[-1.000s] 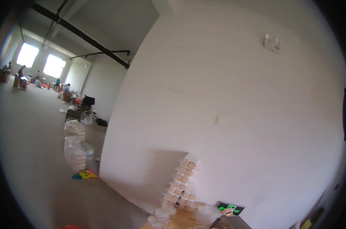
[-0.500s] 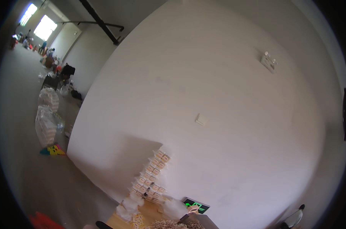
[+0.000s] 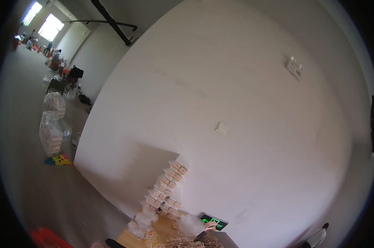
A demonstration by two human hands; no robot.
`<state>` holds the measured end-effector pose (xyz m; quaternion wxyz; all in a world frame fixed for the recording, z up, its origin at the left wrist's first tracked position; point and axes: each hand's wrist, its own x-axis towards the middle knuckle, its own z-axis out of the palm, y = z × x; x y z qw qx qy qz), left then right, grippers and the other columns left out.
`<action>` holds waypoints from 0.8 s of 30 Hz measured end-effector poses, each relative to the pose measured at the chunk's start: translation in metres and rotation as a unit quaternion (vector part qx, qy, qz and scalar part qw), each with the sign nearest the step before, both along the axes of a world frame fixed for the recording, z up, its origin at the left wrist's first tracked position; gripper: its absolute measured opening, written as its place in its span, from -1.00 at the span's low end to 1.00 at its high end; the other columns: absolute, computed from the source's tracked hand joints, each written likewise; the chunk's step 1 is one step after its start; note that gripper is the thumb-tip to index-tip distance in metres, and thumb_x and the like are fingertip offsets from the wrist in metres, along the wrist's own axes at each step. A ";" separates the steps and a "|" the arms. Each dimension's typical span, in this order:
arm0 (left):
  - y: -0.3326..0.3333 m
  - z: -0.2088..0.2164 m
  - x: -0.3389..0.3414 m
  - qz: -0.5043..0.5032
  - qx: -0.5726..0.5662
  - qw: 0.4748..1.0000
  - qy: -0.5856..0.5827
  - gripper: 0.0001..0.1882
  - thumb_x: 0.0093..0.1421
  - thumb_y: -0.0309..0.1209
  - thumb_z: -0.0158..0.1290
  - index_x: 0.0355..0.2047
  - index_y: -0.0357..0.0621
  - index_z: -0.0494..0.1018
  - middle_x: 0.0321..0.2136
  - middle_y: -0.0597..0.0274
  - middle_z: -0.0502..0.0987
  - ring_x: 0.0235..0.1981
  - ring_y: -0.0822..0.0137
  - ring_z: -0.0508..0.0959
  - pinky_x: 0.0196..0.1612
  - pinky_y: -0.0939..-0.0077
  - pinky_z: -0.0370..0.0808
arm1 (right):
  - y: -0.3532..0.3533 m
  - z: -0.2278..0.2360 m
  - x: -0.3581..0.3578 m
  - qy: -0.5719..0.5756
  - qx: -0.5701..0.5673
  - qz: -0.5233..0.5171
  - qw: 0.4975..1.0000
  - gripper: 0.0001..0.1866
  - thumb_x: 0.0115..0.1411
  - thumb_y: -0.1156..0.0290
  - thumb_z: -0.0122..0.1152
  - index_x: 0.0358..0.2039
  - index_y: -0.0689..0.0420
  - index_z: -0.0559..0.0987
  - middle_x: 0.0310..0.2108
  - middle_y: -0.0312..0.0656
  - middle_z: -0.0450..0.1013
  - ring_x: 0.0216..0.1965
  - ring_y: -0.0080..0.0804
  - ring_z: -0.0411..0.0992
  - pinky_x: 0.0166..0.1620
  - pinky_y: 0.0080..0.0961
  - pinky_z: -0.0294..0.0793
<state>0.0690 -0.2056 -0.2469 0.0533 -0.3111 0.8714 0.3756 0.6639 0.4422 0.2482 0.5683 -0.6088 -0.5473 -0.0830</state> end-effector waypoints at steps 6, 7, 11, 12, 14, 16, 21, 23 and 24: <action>-0.042 0.041 -0.046 0.040 -0.009 0.997 0.070 -0.72 0.29 -0.32 0.06 -0.08 -0.18 0.58 -0.13 0.06 0.63 -0.05 0.11 0.59 0.02 0.27 0.53 | 0.014 -0.074 -0.062 0.062 -0.045 0.033 0.997 -0.68 0.23 0.22 0.08 -0.25 0.19 0.66 -0.27 0.16 0.58 -0.22 0.04 0.53 -0.14 -0.09 0.50; -0.051 0.049 -0.055 0.046 -0.012 0.995 0.083 -0.72 0.29 -0.32 0.06 -0.08 -0.18 0.58 -0.13 0.06 0.63 -0.06 0.11 0.59 0.02 0.28 0.53 | 0.015 -0.089 -0.074 0.073 -0.054 0.038 0.995 -0.68 0.23 0.22 0.08 -0.25 0.20 0.66 -0.27 0.16 0.58 -0.22 0.03 0.53 -0.14 -0.10 0.50; -0.105 0.090 -0.086 0.072 -0.037 0.987 0.136 -0.72 0.29 -0.32 0.06 -0.09 -0.19 0.58 -0.14 0.06 0.63 -0.07 0.11 0.59 0.01 0.28 0.53 | 0.012 -0.159 -0.128 0.118 -0.103 0.063 0.986 -0.68 0.23 0.22 0.08 -0.25 0.20 0.66 -0.27 0.15 0.58 -0.22 0.02 0.53 -0.15 -0.11 0.50; -0.122 0.103 -0.092 0.079 -0.047 0.984 0.149 -0.72 0.29 -0.32 0.06 -0.09 -0.19 0.58 -0.14 0.06 0.63 -0.07 0.12 0.59 0.01 0.28 0.53 | 0.007 -0.180 -0.144 0.130 -0.118 0.070 0.982 -0.68 0.23 0.22 0.09 -0.25 0.20 0.66 -0.27 0.15 0.58 -0.22 0.01 0.53 -0.15 -0.11 0.50; -0.161 0.131 -0.102 0.091 -0.070 0.978 0.176 -0.73 0.29 -0.33 0.06 -0.09 -0.19 0.58 -0.15 0.06 0.63 -0.08 0.12 0.60 0.01 0.28 0.53 | -0.007 -0.224 -0.174 0.152 -0.153 0.082 0.973 -0.68 0.24 0.23 0.09 -0.25 0.20 0.66 -0.27 0.15 0.58 -0.22 0.01 0.53 -0.15 -0.11 0.50; -0.197 0.166 -0.112 0.097 -0.096 0.970 0.203 -0.73 0.29 -0.33 0.06 -0.09 -0.19 0.58 -0.15 0.06 0.63 -0.08 0.12 0.60 0.00 0.28 0.53 | -0.030 -0.268 -0.201 0.174 -0.191 0.089 0.962 -0.68 0.24 0.23 0.09 -0.25 0.21 0.66 -0.27 0.15 0.58 -0.22 0.00 0.53 -0.15 -0.12 0.50; -0.281 0.261 -0.115 0.104 -0.169 0.946 0.256 -0.73 0.29 -0.33 0.06 -0.10 -0.20 0.58 -0.16 0.06 0.63 -0.10 0.13 0.60 -0.01 0.28 0.53 | -0.107 -0.370 -0.254 0.215 -0.292 0.101 0.927 -0.68 0.24 0.23 0.09 -0.25 0.21 0.66 -0.27 0.14 0.58 -0.22 -0.02 0.53 -0.16 -0.13 0.50; -0.308 0.296 -0.108 0.103 -0.199 0.937 0.268 -0.73 0.29 -0.34 0.06 -0.10 -0.20 0.58 -0.17 0.06 0.63 -0.11 0.13 0.60 -0.01 0.29 0.53 | -0.144 -0.405 -0.265 0.222 -0.332 0.101 0.911 -0.68 0.24 0.23 0.09 -0.25 0.22 0.66 -0.27 0.14 0.58 -0.22 -0.03 0.53 -0.16 -0.14 0.50; -0.324 0.313 -0.101 0.102 -0.215 0.933 0.271 -0.74 0.29 -0.34 0.06 -0.10 -0.20 0.58 -0.17 0.05 0.63 -0.11 0.13 0.60 -0.01 0.29 0.53 | -0.165 -0.421 -0.266 0.222 -0.353 0.101 0.903 -0.68 0.24 0.23 0.09 -0.25 0.22 0.66 -0.27 0.14 0.58 -0.22 -0.03 0.53 -0.16 -0.14 0.50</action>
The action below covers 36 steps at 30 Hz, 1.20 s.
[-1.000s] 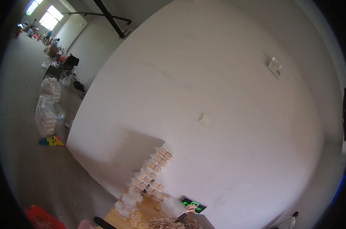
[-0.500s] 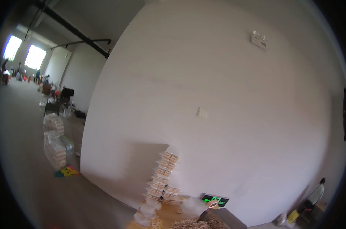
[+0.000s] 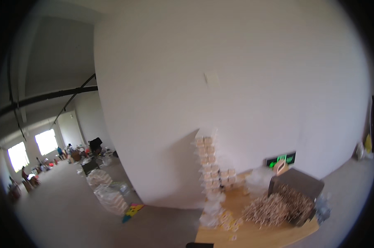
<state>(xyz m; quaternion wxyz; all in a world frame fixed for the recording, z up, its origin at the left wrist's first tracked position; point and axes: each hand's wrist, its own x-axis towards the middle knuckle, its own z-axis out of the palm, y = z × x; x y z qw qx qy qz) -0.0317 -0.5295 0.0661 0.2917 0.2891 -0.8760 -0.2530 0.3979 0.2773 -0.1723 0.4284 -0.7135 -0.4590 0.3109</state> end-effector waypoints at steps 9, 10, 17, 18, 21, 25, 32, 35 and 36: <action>-0.072 0.066 0.081 0.003 -0.087 0.994 -0.064 -0.74 0.28 -0.35 0.06 -0.11 -0.21 0.58 -0.19 0.05 0.63 -0.14 0.14 0.60 -0.03 0.29 0.53 | -0.141 -0.055 0.105 -0.083 -0.138 0.014 0.987 -0.68 0.25 0.23 0.09 -0.25 0.23 0.66 -0.27 0.12 0.58 -0.23 -0.07 0.53 -0.17 -0.16 0.50; -0.070 0.060 0.083 -0.002 -0.085 0.994 -0.073 -0.75 0.28 -0.35 0.06 -0.11 -0.21 0.58 -0.20 0.05 0.63 -0.14 0.14 0.60 -0.03 0.29 0.53 | -0.143 -0.053 0.121 -0.094 -0.142 0.010 0.985 -0.68 0.25 0.23 0.09 -0.25 0.23 0.66 -0.27 0.12 0.58 -0.23 -0.07 0.53 -0.17 -0.16 0.50; -0.066 -0.005 0.104 -0.038 -0.053 0.987 -0.144 -0.75 0.28 -0.36 0.05 -0.12 -0.22 0.57 -0.21 0.05 0.64 -0.16 0.15 0.60 -0.05 0.30 0.53 | -0.151 -0.024 0.243 -0.177 -0.152 -0.027 0.972 -0.67 0.26 0.23 0.09 -0.25 0.24 0.66 -0.27 0.11 0.59 -0.23 -0.10 0.53 -0.18 -0.18 0.50; -0.064 -0.016 0.104 -0.042 -0.045 0.987 -0.149 -0.75 0.28 -0.36 0.05 -0.13 -0.22 0.57 -0.22 0.05 0.64 -0.17 0.15 0.60 -0.05 0.30 0.53 | -0.149 -0.021 0.253 -0.185 -0.150 -0.032 0.971 -0.67 0.26 0.23 0.10 -0.25 0.24 0.66 -0.27 0.11 0.59 -0.23 -0.10 0.53 -0.18 -0.18 0.50; -0.057 -0.047 0.106 -0.048 -0.020 0.986 -0.161 -0.76 0.28 -0.36 0.05 -0.13 -0.22 0.57 -0.22 0.05 0.64 -0.18 0.16 0.60 -0.05 0.30 0.53 | -0.137 -0.010 0.273 -0.202 -0.143 -0.040 0.968 -0.67 0.26 0.23 0.10 -0.25 0.24 0.66 -0.26 0.11 0.59 -0.23 -0.11 0.53 -0.18 -0.19 0.50; -0.043 -0.086 0.103 -0.052 0.016 0.984 -0.170 -0.76 0.28 -0.36 0.05 -0.13 -0.23 0.57 -0.23 0.05 0.64 -0.19 0.16 0.61 -0.06 0.30 0.53 | -0.120 0.003 0.284 -0.219 -0.130 -0.048 0.966 -0.67 0.26 0.24 0.10 -0.25 0.25 0.66 -0.26 0.10 0.59 -0.23 -0.13 0.53 -0.18 -0.20 0.50; 0.109 -0.134 -0.054 -0.253 0.104 0.961 -0.029 -0.82 0.14 -0.39 0.15 -0.24 -0.14 0.57 -0.29 0.22 0.57 -0.20 0.28 0.54 -0.06 0.32 0.47 | -0.028 0.037 0.130 -0.219 0.052 0.078 0.971 -0.76 0.24 0.32 0.15 -0.35 0.26 0.61 -0.40 -0.06 0.55 -0.33 -0.22 0.48 -0.20 -0.28 0.45; 0.234 -0.114 -0.112 -0.419 0.026 0.907 0.033 -0.82 0.27 -0.31 0.15 -0.16 -0.06 0.57 -0.22 0.14 0.59 -0.11 0.14 0.57 -0.04 0.24 0.51 | 0.004 0.094 -0.036 -0.081 0.130 0.273 0.950 -0.84 0.16 0.46 0.18 -0.47 0.30 0.58 -0.49 -0.01 0.49 -0.42 -0.16 0.42 -0.29 -0.26 0.41; 0.306 -0.091 -0.116 -0.495 0.006 0.869 0.016 -0.79 0.30 -0.29 0.14 -0.11 -0.05 0.54 -0.18 0.15 0.57 -0.09 0.19 0.57 -0.07 0.28 0.54 | 0.011 0.109 -0.062 -0.171 0.156 0.330 0.915 -0.86 0.11 0.46 0.20 -0.52 0.27 0.55 -0.49 0.05 0.48 -0.40 -0.03 0.43 -0.29 -0.17 0.41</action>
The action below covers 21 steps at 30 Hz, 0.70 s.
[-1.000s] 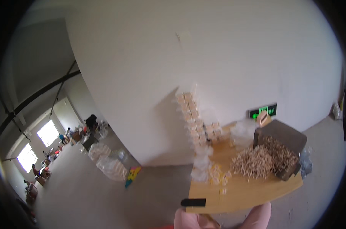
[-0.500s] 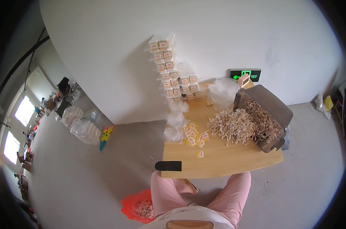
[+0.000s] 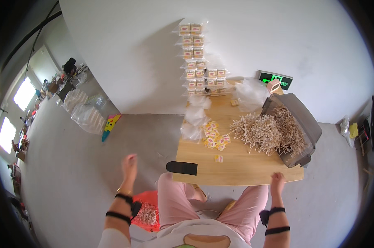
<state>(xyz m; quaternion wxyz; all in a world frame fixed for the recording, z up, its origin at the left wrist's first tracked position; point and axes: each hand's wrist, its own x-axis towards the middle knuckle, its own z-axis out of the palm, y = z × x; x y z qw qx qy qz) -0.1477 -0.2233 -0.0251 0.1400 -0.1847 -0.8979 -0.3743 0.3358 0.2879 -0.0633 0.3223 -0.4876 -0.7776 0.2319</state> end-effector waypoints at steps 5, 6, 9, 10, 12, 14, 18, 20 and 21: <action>0.170 0.052 0.013 -0.195 0.029 0.976 -0.095 -0.77 0.18 -0.35 0.23 -0.16 -0.07 0.55 -0.26 0.14 0.60 -0.16 0.24 0.60 -0.14 0.35 0.58 | -0.029 -0.008 -0.127 -0.310 -0.113 0.168 0.929 -0.55 0.01 0.01 0.40 -0.30 0.15 0.64 -0.07 0.03 0.51 0.08 0.04 0.39 0.10 -0.11 0.44; 0.188 0.050 0.014 -0.215 -0.004 0.974 -0.072 -0.79 0.19 -0.35 0.22 -0.18 -0.11 0.56 -0.28 0.11 0.61 -0.19 0.19 0.62 -0.12 0.32 0.57 | -0.039 -0.009 -0.140 -0.366 -0.139 0.158 0.907 -0.36 -0.06 -0.08 0.45 -0.13 0.18 0.60 0.05 0.09 0.44 0.16 0.07 0.34 0.18 -0.15 0.40; 0.228 0.036 0.005 -0.247 -0.074 0.966 -0.020 -0.78 0.17 -0.35 0.21 -0.19 -0.14 0.56 -0.29 0.08 0.63 -0.20 0.08 0.63 -0.09 0.25 0.56 | -0.036 -0.009 -0.157 -0.424 -0.193 0.158 0.871 -0.02 -0.17 -0.22 0.51 0.08 0.33 0.51 0.19 0.24 0.34 0.29 0.17 0.23 0.29 -0.14 0.30; 0.238 0.031 0.000 -0.255 -0.108 0.961 0.009 -0.76 0.15 -0.36 0.22 -0.18 -0.14 0.56 -0.29 0.08 0.64 -0.18 0.03 0.63 -0.07 0.21 0.55 | -0.034 -0.009 -0.161 -0.428 -0.218 0.171 0.860 0.13 -0.21 -0.29 0.52 0.12 0.46 0.46 0.21 0.32 0.32 0.34 0.24 0.17 0.33 -0.11 0.23; 0.268 0.020 -0.005 -0.257 -0.139 0.956 0.008 -0.71 0.14 -0.37 0.23 -0.14 -0.15 0.53 -0.27 0.06 0.64 -0.16 0.01 0.62 -0.06 0.18 0.54 | -0.018 -0.025 -0.158 -0.444 -0.236 0.179 0.846 0.15 -0.22 -0.29 0.52 0.14 0.46 0.43 0.21 0.32 0.32 0.31 0.22 0.22 0.32 -0.12 0.25; 0.288 0.013 -0.010 -0.260 -0.166 0.951 0.011 -0.66 0.12 -0.37 0.24 -0.10 -0.16 0.51 -0.26 0.04 0.64 -0.14 -0.01 0.62 -0.04 0.16 0.53 | -0.009 -0.034 -0.154 -0.457 -0.251 0.186 0.833 0.18 -0.22 -0.30 0.52 0.16 0.47 0.41 0.20 0.31 0.33 0.27 0.19 0.28 0.31 -0.12 0.27; 0.302 -0.004 -0.021 -0.267 -0.229 0.934 0.063 -0.50 0.04 -0.38 0.29 0.00 -0.18 0.42 -0.29 -0.02 0.63 -0.17 -0.03 0.61 -0.06 0.13 0.52 | -0.024 -0.022 -0.166 -0.484 -0.252 0.176 0.820 0.17 -0.19 -0.28 0.51 0.20 0.43 0.37 0.23 0.24 0.31 0.23 0.07 0.34 0.21 -0.24 0.41; 0.309 -0.012 -0.023 -0.279 -0.223 0.930 0.091 -0.47 0.01 -0.39 0.30 0.00 -0.17 0.41 -0.30 -0.02 0.62 -0.18 -0.03 0.61 -0.07 0.12 0.52 | -0.024 -0.019 -0.167 -0.493 -0.261 0.162 0.814 0.17 -0.17 -0.25 0.53 0.25 0.39 0.33 0.26 0.18 0.28 0.23 0.01 0.33 0.15 -0.29 0.49; 0.315 -0.013 -0.022 -0.276 -0.266 0.921 0.067 -0.51 0.02 -0.40 0.29 -0.03 -0.17 0.42 -0.33 -0.01 0.62 -0.21 -0.02 0.61 -0.09 0.14 0.52 | -0.023 -0.021 -0.164 -0.506 -0.255 0.163 0.808 0.19 -0.17 -0.27 0.52 0.26 0.38 0.31 0.26 0.17 0.28 0.23 -0.01 0.33 0.15 -0.31 0.49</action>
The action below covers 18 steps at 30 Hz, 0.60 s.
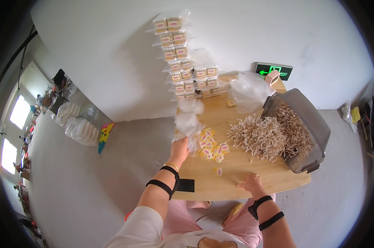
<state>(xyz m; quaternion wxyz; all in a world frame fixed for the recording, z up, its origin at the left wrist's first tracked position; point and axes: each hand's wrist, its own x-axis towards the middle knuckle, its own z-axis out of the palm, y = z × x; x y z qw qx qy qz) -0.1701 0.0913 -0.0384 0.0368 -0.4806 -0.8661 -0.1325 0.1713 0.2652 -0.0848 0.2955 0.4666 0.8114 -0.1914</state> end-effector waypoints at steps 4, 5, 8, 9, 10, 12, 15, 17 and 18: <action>0.000 -0.003 -0.001 0.027 -0.067 0.997 0.006 -0.73 0.06 -0.41 0.25 -0.23 -0.11 0.46 -0.43 0.17 0.63 -0.29 0.08 0.65 -0.11 0.17 0.51 | -0.007 0.009 -0.001 0.004 0.007 -0.010 1.000 0.19 -0.17 -0.32 0.49 0.25 0.37 0.33 0.26 0.15 0.29 0.24 -0.02 0.34 0.17 -0.31 0.46; -0.003 -0.004 0.000 0.028 -0.067 0.997 0.008 -0.73 0.06 -0.41 0.25 -0.23 -0.11 0.46 -0.43 0.17 0.63 -0.29 0.08 0.65 -0.11 0.17 0.51 | -0.006 0.010 -0.002 0.006 0.007 -0.010 1.000 0.19 -0.17 -0.32 0.49 0.25 0.37 0.33 0.26 0.15 0.29 0.24 -0.02 0.34 0.17 -0.31 0.46; -0.011 0.002 0.003 0.040 0.033 0.998 -0.030 -0.84 0.06 -0.40 0.26 -0.39 -0.09 0.49 -0.50 0.15 0.61 -0.36 0.05 0.64 -0.25 0.18 0.53 | -0.004 0.010 -0.002 0.012 0.009 0.017 1.000 0.19 -0.16 -0.34 0.47 0.25 0.36 0.34 0.26 0.13 0.30 0.24 -0.04 0.34 0.20 -0.31 0.43; -0.012 0.009 0.006 0.036 0.043 0.996 -0.065 -0.83 0.06 -0.38 0.28 -0.43 -0.09 0.49 -0.50 0.13 0.61 -0.38 0.04 0.63 -0.31 0.18 0.53 | -0.002 0.008 -0.002 0.004 0.003 0.011 1.000 0.17 -0.17 -0.33 0.48 0.24 0.35 0.36 0.26 0.13 0.30 0.25 -0.03 0.33 0.22 -0.30 0.41; -0.013 0.015 0.009 0.033 0.053 0.993 -0.099 -0.81 0.05 -0.36 0.29 -0.47 -0.10 0.48 -0.50 0.12 0.61 -0.40 0.02 0.62 -0.36 0.17 0.53 | 0.000 0.007 0.000 -0.005 -0.003 0.006 1.000 0.15 -0.17 -0.32 0.49 0.22 0.34 0.39 0.26 0.12 0.30 0.26 -0.03 0.33 0.23 -0.29 0.39; -0.022 0.029 0.013 0.024 0.047 0.994 -0.091 -0.79 0.05 -0.35 0.30 -0.47 -0.12 0.48 -0.49 0.13 0.62 -0.42 0.03 0.62 -0.36 0.19 0.53 | -0.001 0.007 0.004 0.044 0.016 0.015 0.999 0.07 -0.20 -0.29 0.51 0.12 0.36 0.48 0.18 0.16 0.38 0.20 0.01 0.38 0.22 -0.26 0.40; -0.034 0.053 0.024 0.039 0.095 0.987 -0.122 -0.76 0.05 -0.34 0.32 -0.48 -0.15 0.46 -0.48 0.14 0.62 -0.43 0.07 0.62 -0.36 0.22 0.53 | 0.002 0.003 0.005 0.084 0.016 0.014 0.996 0.00 -0.20 -0.23 0.53 0.10 0.30 0.52 0.18 0.15 0.39 0.21 0.02 0.37 0.22 -0.24 0.40; -0.044 0.068 0.036 0.063 0.148 0.974 -0.157 -0.74 0.06 -0.34 0.32 -0.49 -0.16 0.45 -0.47 0.14 0.62 -0.42 0.09 0.63 -0.36 0.24 0.53 | 0.000 0.005 0.004 0.080 -0.003 0.006 0.997 0.01 -0.19 -0.20 0.52 0.18 0.22 0.48 0.27 0.09 0.32 0.27 0.00 0.31 0.25 -0.27 0.38; -0.053 0.076 0.044 0.064 0.189 0.969 -0.148 -0.74 0.07 -0.36 0.32 -0.49 -0.17 0.43 -0.45 0.16 0.63 -0.42 0.10 0.63 -0.36 0.25 0.53 | -0.003 0.011 0.000 0.077 0.004 0.002 0.997 -0.04 -0.16 -0.18 0.51 0.16 0.21 0.50 0.23 0.11 0.36 0.28 -0.02 0.31 0.25 -0.25 0.38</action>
